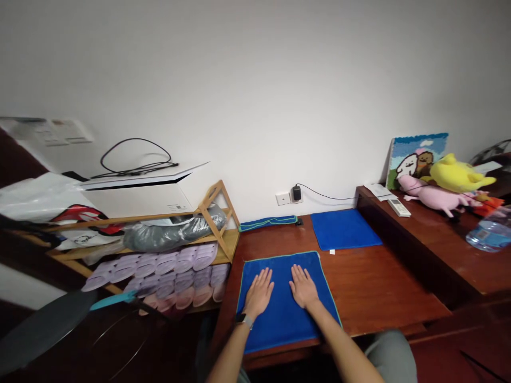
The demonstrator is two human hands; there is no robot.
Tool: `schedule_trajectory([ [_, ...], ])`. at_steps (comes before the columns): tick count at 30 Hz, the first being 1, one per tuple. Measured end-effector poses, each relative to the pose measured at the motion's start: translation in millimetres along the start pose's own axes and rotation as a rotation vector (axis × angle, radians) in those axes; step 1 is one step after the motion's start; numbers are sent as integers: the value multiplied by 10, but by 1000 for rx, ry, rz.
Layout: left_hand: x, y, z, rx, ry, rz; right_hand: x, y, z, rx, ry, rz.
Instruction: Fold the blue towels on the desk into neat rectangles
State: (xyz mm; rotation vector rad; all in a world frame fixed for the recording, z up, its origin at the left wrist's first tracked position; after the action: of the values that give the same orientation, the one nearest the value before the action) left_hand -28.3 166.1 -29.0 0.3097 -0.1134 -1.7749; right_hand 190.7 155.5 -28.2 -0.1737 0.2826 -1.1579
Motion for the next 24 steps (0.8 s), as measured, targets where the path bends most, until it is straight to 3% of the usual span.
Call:
schedule_trajectory([
  [4,157,-687,241,39,31,111,172,547,209,14,-5,-157],
  [7,280,-852,417,66,50,118,323,713,346,-12,42,-178],
  [9,383,-730,503,98,109,89,452,632,386,-33,118,-132],
  [11,510,-452,522,134,146,35,601,423,358,-57,189,-63],
  [15,779,253,348,160,69,-55,857,-141,128,-103,202,53],
  [17,884,470,241,157,30,-49,925,-338,2,-110,176,68],
  [20,1006,444,158,145,12,-13,991,-357,-96,-97,168,30],
  [24,1190,-94,196,91,94,92,1154,55,-79,-58,176,-85],
])
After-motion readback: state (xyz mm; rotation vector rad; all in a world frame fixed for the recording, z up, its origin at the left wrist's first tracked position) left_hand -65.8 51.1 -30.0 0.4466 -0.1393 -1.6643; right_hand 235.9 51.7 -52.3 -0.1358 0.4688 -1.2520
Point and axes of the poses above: each hand's wrist, its own x-axis away from the middle knuckle, its own z-axis out of the back of the hand, y = z × x, the point moved 3 cm from there along -x, towards the middle knuckle, and after that the axes turned 7 degrees about z, right-handed, at the moved point
